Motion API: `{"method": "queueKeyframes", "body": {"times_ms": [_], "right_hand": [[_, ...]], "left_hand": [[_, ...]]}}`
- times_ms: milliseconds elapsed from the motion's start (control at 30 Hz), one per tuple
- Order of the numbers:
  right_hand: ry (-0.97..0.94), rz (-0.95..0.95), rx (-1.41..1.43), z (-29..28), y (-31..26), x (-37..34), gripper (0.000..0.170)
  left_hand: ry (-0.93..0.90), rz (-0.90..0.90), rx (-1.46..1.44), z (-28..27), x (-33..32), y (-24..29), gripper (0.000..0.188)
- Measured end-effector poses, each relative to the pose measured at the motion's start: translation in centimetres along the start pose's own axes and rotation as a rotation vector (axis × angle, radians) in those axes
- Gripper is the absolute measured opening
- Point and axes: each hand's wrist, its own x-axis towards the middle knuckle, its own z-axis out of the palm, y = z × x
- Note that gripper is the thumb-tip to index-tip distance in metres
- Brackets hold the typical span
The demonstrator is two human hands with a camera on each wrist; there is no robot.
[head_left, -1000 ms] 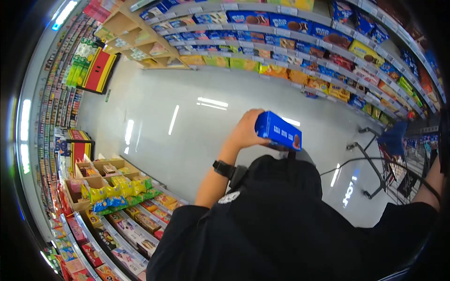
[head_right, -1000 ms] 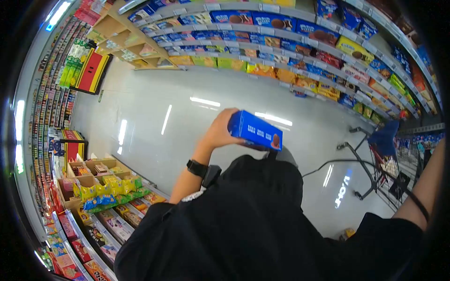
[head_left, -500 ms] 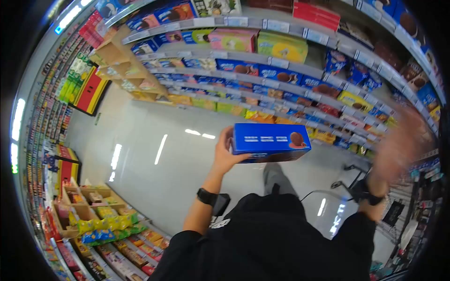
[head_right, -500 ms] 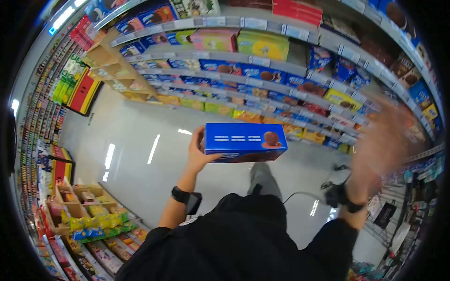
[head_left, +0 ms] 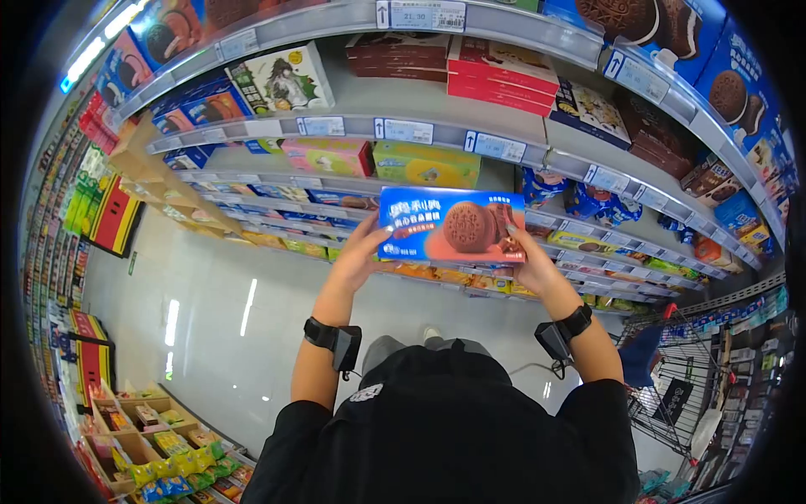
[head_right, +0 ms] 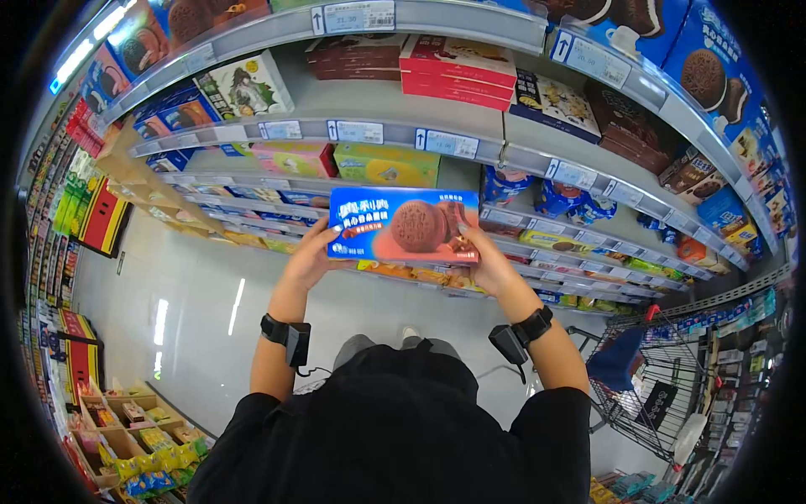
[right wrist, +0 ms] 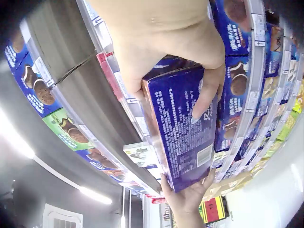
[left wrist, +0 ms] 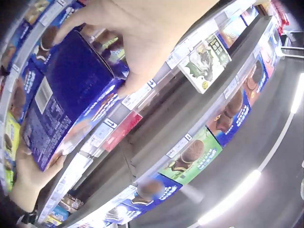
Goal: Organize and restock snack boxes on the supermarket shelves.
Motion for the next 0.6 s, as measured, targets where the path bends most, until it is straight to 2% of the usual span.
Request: {"method": "queueKeyframes", "body": {"times_ms": [67, 100, 200, 367, 467, 500, 600], "right_hand": [[0.072, 0.007, 0.075, 0.5, -1.3, 1.2, 0.032], [0.052, -0.061, 0.048, 0.6, -1.8, 1.6, 0.035], [0.133, -0.123, 0.106, 1.9, -2.5, 2.3, 0.029], [0.082, -0.170, 0.130, 2.0, -3.2, 3.6, 0.038], [0.052, -0.191, 0.132, 2.3, -3.0, 4.2, 0.035], [0.052, -0.234, 0.097, 2.6, -2.8, 4.2, 0.049], [0.009, -0.307, 0.046, 3.4, -2.6, 3.6, 0.064]], "left_hand": [[-0.026, 0.017, -0.015, 0.7, 1.1, 1.6, 0.072], [-0.058, 0.017, -0.074, -0.1, 2.3, 1.5, 0.072], [-0.112, 0.073, -0.083, -0.3, 4.2, 2.3, 0.071], [-0.200, 0.093, -0.070, -1.5, 6.8, 3.4, 0.070], [-0.193, 0.138, -0.023, -2.2, 7.9, 3.6, 0.072], [-0.191, 0.150, -0.012, -2.4, 8.1, 3.6, 0.072], [-0.193, 0.186, -0.001, -2.9, 8.3, 3.2, 0.074]]}}
